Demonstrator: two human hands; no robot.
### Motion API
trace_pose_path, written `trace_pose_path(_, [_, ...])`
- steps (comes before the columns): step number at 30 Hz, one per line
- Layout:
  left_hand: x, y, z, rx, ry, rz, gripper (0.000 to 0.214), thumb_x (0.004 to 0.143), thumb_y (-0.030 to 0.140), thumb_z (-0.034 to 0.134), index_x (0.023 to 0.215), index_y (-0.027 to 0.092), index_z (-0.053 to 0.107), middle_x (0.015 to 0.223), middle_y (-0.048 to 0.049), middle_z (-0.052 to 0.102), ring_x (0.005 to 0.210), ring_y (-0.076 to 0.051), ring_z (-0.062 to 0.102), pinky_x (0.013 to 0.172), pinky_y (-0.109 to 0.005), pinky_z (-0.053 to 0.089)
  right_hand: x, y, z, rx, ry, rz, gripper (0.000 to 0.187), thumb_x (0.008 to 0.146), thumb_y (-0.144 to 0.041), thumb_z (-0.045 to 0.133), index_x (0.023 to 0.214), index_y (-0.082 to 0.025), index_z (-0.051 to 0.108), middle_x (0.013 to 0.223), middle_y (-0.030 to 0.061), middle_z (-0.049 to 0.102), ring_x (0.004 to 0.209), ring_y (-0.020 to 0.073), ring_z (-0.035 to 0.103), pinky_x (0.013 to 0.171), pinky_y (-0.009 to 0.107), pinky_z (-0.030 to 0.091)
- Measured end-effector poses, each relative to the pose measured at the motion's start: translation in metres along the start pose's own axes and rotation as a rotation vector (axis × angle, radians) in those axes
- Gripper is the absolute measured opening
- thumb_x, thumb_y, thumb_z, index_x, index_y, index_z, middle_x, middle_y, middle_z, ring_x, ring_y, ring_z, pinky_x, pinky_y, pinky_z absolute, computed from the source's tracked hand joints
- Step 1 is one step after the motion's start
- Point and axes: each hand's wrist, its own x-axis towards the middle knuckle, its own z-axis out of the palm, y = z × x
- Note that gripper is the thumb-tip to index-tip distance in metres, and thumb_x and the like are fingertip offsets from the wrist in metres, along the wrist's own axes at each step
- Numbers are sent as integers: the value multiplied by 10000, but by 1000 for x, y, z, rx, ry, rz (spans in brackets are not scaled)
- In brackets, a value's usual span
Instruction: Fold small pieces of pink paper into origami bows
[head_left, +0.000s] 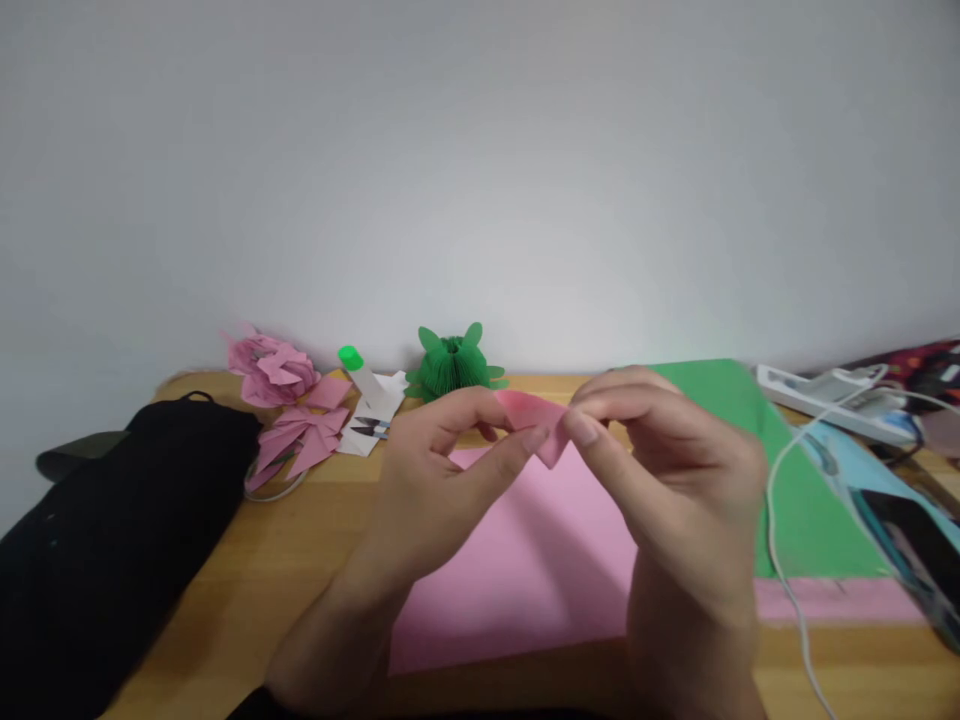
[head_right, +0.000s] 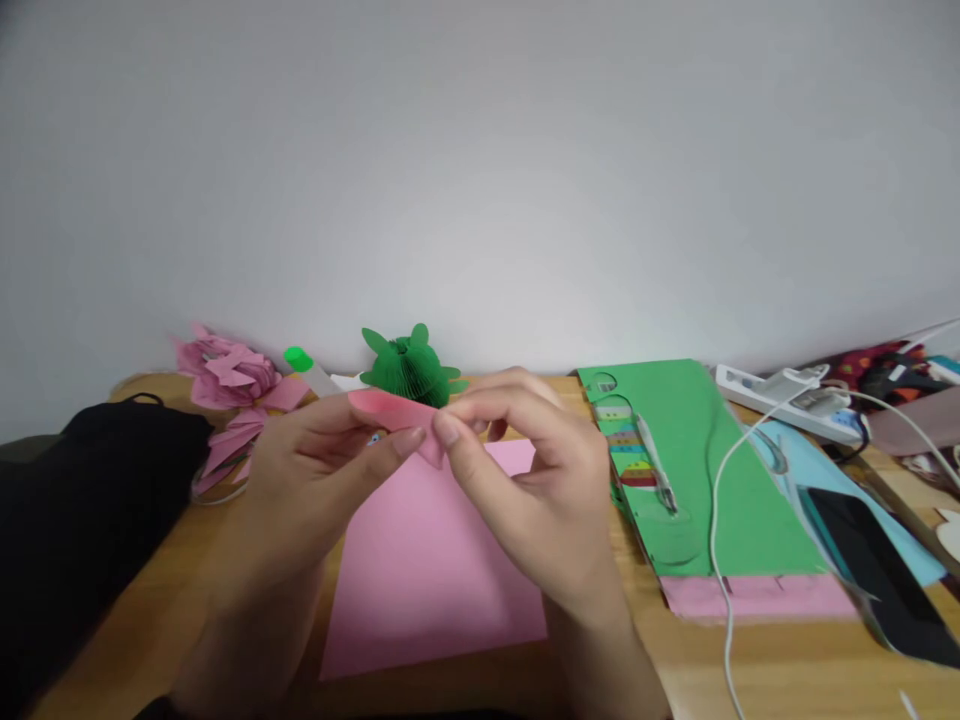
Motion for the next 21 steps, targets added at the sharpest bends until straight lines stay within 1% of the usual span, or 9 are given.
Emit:
trace_pose_path(2, [2,-1,-5,6,-8,7,81,853,222,742,774,223,758,742,17,738,696,-117,659,659,-226,533,1,0,-4,-37,-41,-12,166,862,-70,700,806,-224,729,742,-13,677,741,140,617,649,299,475])
trace_pose_path(6, [5,-3,-5,-20,39,-36,128,805,256,785,692,207,748,661,9,723,615,-117,635,576,-219,514,0,2,-3,-17,-22,27,159,871,-98,702,789,-232,725,740,-13,665,738,139,604,649,296,477])
trace_pose_path(10, [4,-5,0,-81,142,-78,64,746,277,841,732,241,789,706,12,768,645,-125,673,599,-223,548,-2,2,2,12,29,31,151,875,-111,704,792,-235,726,749,-7,670,734,138,597,640,289,484])
trace_pose_path(12, [4,-5,1,-79,170,-82,56,741,273,845,730,249,796,705,17,772,639,-127,675,590,-230,552,-2,1,3,-2,37,16,160,879,-113,698,784,-238,728,750,-2,674,744,144,604,646,293,493])
trace_pose_path(16, [5,-3,-1,12,134,-25,60,794,263,802,736,248,796,693,19,763,618,-133,654,562,-257,533,0,-1,2,-31,23,-3,175,870,-70,693,820,-233,732,753,-14,678,740,131,606,646,283,496])
trace_pose_path(19, [6,-1,-4,56,82,6,80,841,248,758,771,246,796,722,18,769,665,-141,678,598,-266,540,1,-1,1,-59,19,-21,178,865,-62,698,826,-233,728,754,-18,677,743,127,606,632,277,489])
trace_pose_path(21, [7,-1,-4,42,67,31,103,861,231,729,777,247,788,736,22,771,682,-140,692,615,-263,549,0,-1,1,-70,26,-21,176,863,-64,703,831,-235,728,765,-15,679,749,131,612,637,284,491])
